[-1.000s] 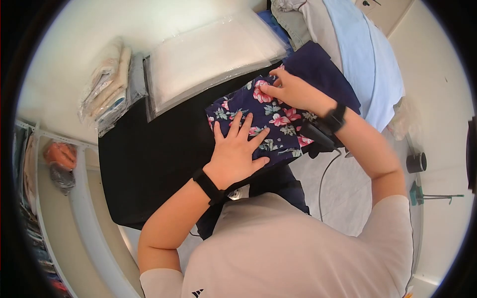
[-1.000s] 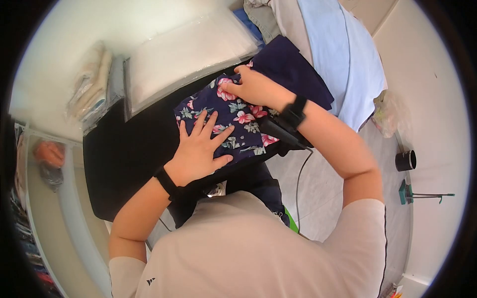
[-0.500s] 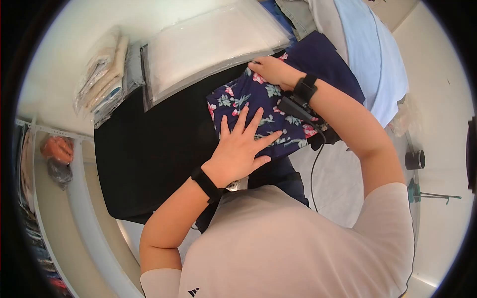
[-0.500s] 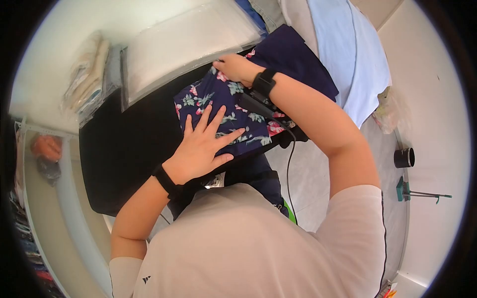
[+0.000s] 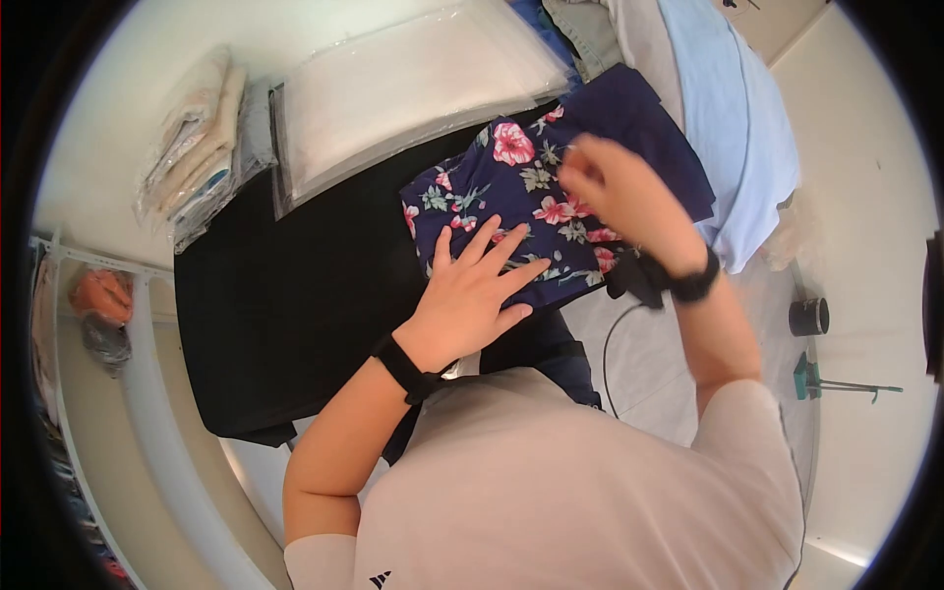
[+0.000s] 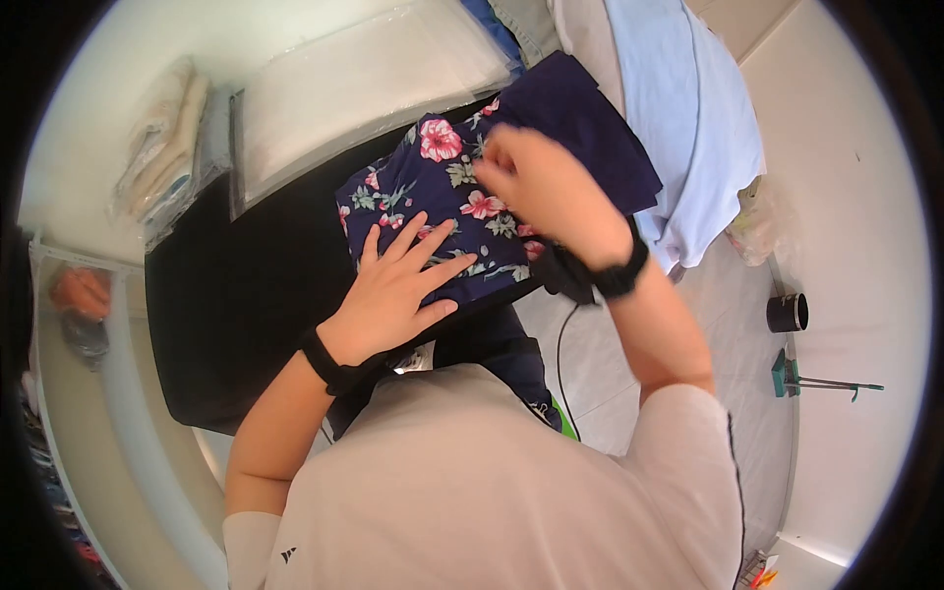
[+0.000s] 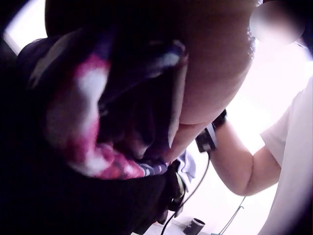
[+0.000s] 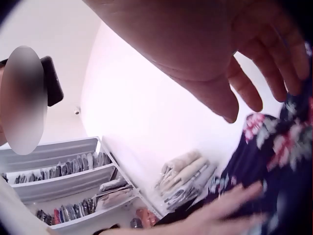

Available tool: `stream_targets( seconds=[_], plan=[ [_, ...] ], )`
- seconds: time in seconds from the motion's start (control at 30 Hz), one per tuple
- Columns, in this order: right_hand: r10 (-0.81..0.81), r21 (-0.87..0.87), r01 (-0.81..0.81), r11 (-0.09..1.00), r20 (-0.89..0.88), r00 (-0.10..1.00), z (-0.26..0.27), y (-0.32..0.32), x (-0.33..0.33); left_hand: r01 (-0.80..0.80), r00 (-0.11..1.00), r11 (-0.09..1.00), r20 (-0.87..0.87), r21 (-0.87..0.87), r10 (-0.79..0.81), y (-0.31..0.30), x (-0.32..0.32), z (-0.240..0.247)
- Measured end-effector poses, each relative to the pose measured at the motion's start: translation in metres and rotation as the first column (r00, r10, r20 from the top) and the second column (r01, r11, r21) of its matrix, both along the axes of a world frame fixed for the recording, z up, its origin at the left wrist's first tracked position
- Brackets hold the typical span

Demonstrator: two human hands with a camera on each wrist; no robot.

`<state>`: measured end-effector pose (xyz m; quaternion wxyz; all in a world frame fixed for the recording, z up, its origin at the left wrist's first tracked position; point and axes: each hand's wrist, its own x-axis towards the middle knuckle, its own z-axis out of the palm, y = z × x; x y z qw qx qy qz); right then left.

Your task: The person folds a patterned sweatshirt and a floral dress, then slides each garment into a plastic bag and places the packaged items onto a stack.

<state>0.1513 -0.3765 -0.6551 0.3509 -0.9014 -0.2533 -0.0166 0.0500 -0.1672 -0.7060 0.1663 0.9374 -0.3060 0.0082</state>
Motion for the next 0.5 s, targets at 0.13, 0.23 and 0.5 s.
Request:
stream_targets(
  seconds=[0.13, 0.23, 0.5],
  plan=[
    [0.122, 0.120, -0.111, 0.987, -0.094, 0.988, -0.035, -0.026, -0.066, 0.033, 0.995, 0.999, -0.096, -0.015, -0.035, 0.006, 0.006, 0.008],
    [0.009, 0.250, 0.043, 0.967, -0.205, 0.979, -0.060, -0.031, -0.077, 0.118, 0.859, 0.946, -0.446, -0.303, -0.250, 0.023, 0.049, 0.032],
    [-0.078, 0.420, 0.120, 0.900, -0.115, 0.990, -0.085, -0.031, -0.080, 0.039, 0.991, 0.940, 0.133, -0.339, 0.006, 0.024, 0.173, 0.005]
  ],
)
